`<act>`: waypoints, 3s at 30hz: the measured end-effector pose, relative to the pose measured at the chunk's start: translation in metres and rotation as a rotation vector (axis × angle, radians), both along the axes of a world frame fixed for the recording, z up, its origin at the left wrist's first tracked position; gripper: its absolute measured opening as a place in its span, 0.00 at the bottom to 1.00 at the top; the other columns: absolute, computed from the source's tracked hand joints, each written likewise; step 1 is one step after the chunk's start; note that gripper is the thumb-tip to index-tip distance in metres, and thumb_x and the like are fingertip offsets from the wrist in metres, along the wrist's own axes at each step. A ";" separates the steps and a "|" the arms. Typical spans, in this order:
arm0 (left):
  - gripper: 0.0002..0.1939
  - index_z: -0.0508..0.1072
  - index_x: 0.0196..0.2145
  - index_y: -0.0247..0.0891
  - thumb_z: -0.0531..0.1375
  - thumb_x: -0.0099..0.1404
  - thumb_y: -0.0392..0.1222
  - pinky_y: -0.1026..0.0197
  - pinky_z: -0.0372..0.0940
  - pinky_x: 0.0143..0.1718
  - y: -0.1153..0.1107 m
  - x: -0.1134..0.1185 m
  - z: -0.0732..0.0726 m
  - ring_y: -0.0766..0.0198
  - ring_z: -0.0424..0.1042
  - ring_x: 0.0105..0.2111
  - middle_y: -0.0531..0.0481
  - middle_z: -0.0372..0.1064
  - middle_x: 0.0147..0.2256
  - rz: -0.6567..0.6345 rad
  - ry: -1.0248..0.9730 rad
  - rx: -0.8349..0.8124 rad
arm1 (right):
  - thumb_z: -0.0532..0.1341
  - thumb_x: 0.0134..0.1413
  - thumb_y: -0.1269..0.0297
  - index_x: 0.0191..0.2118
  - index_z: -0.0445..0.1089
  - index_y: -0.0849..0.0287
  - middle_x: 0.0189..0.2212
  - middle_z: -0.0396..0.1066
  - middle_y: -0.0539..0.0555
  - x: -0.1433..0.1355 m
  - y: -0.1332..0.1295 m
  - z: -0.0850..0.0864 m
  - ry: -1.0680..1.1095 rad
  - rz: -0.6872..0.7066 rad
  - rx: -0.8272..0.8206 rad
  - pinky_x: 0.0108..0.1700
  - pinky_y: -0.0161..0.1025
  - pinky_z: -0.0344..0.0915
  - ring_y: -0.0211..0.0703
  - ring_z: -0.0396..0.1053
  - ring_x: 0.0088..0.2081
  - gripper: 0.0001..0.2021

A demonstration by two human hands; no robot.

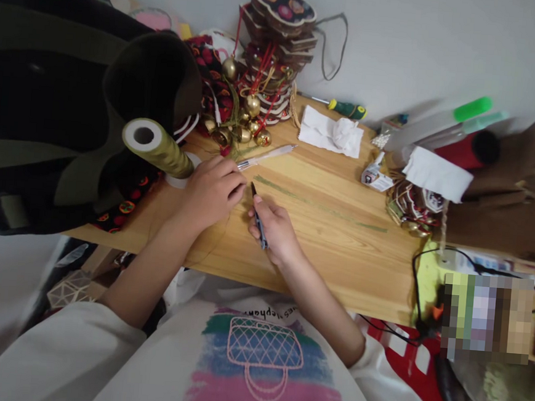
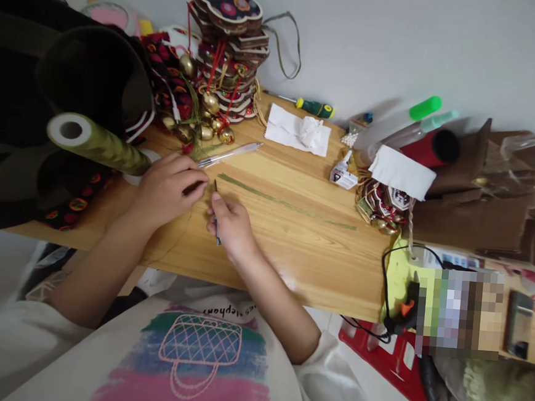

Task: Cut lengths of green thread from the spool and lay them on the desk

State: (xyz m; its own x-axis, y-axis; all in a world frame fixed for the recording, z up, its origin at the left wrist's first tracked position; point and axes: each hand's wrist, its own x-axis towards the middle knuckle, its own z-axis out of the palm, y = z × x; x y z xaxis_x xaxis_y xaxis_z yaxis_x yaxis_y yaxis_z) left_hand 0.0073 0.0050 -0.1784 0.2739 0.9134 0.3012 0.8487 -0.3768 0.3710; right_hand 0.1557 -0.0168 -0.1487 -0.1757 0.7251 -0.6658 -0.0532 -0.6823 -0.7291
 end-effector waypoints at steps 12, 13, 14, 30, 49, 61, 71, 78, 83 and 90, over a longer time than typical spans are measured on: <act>0.11 0.75 0.31 0.40 0.54 0.66 0.39 0.55 0.61 0.37 0.000 -0.001 0.001 0.59 0.66 0.37 0.48 0.69 0.32 -0.015 -0.007 -0.002 | 0.59 0.57 0.51 0.21 0.60 0.58 0.08 0.54 0.42 -0.002 0.000 0.000 -0.002 -0.001 0.021 0.17 0.30 0.44 0.28 0.49 0.12 0.20; 0.11 0.75 0.31 0.40 0.54 0.66 0.39 0.55 0.61 0.37 0.000 -0.001 0.001 0.59 0.66 0.37 0.48 0.69 0.32 -0.016 -0.009 -0.003 | 0.58 0.58 0.52 0.20 0.60 0.58 0.08 0.54 0.42 -0.002 0.000 0.000 -0.008 0.002 0.019 0.17 0.30 0.44 0.28 0.49 0.12 0.20; 0.11 0.75 0.31 0.40 0.54 0.66 0.39 0.55 0.61 0.37 0.000 -0.001 0.001 0.58 0.66 0.37 0.48 0.69 0.32 -0.015 -0.010 -0.003 | 0.58 0.58 0.52 0.20 0.60 0.58 0.08 0.54 0.43 -0.002 0.001 0.000 -0.014 0.004 0.015 0.17 0.30 0.44 0.28 0.48 0.12 0.20; 0.09 0.75 0.30 0.39 0.55 0.65 0.37 0.56 0.62 0.37 0.000 -0.001 0.000 0.59 0.67 0.36 0.49 0.71 0.32 -0.040 0.025 0.071 | 0.55 0.63 0.64 0.18 0.58 0.58 0.07 0.53 0.42 -0.006 0.002 0.008 -0.032 -0.044 -0.045 0.16 0.30 0.43 0.28 0.47 0.11 0.20; 0.09 0.75 0.31 0.39 0.55 0.65 0.38 0.56 0.62 0.38 -0.001 0.001 -0.002 0.59 0.67 0.36 0.48 0.70 0.32 -0.046 -0.033 0.068 | 0.56 0.61 0.57 0.20 0.59 0.59 0.08 0.54 0.42 -0.001 -0.003 -0.002 0.065 -0.041 0.061 0.16 0.28 0.44 0.26 0.48 0.11 0.20; 0.09 0.75 0.31 0.38 0.55 0.65 0.38 0.56 0.62 0.37 0.000 0.000 -0.001 0.59 0.67 0.36 0.48 0.70 0.32 -0.063 -0.024 0.084 | 0.55 0.62 0.59 0.20 0.59 0.59 0.08 0.53 0.42 0.000 -0.002 0.001 0.067 -0.041 0.030 0.17 0.29 0.44 0.27 0.49 0.11 0.19; 0.08 0.75 0.32 0.38 0.56 0.65 0.37 0.56 0.63 0.37 0.000 -0.001 -0.002 0.59 0.67 0.36 0.48 0.70 0.32 -0.064 -0.014 0.079 | 0.55 0.62 0.62 0.19 0.59 0.59 0.08 0.52 0.41 -0.001 -0.002 0.003 0.055 -0.044 0.038 0.17 0.29 0.44 0.26 0.47 0.11 0.19; 0.09 0.75 0.32 0.39 0.55 0.65 0.37 0.55 0.63 0.38 0.000 -0.001 0.000 0.59 0.68 0.36 0.48 0.70 0.32 -0.070 -0.021 0.069 | 0.59 0.57 0.52 0.19 0.58 0.58 0.09 0.52 0.41 0.000 -0.004 -0.002 0.083 -0.034 0.076 0.16 0.29 0.44 0.26 0.47 0.11 0.21; 0.09 0.75 0.31 0.39 0.55 0.65 0.37 0.56 0.63 0.38 0.000 -0.001 0.000 0.59 0.68 0.36 0.48 0.70 0.32 -0.066 -0.035 0.077 | 0.60 0.53 0.46 0.20 0.58 0.57 0.09 0.52 0.41 0.002 -0.006 -0.005 0.100 -0.023 0.121 0.17 0.30 0.44 0.27 0.48 0.12 0.22; 0.08 0.75 0.31 0.39 0.56 0.65 0.38 0.56 0.64 0.39 -0.001 0.001 0.002 0.60 0.69 0.36 0.49 0.70 0.31 -0.059 -0.128 0.063 | 0.59 0.52 0.41 0.21 0.58 0.56 0.08 0.53 0.41 0.003 -0.009 -0.006 0.098 0.017 0.175 0.17 0.31 0.44 0.28 0.47 0.12 0.24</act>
State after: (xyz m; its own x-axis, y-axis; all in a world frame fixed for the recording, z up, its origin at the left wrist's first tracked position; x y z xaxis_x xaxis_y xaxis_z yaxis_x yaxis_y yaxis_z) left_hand 0.0079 0.0040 -0.1760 0.2823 0.8752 0.3928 0.7719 -0.4504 0.4488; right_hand 0.1590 -0.0257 -0.1548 -0.2465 0.8248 -0.5088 -0.1197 -0.5469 -0.8286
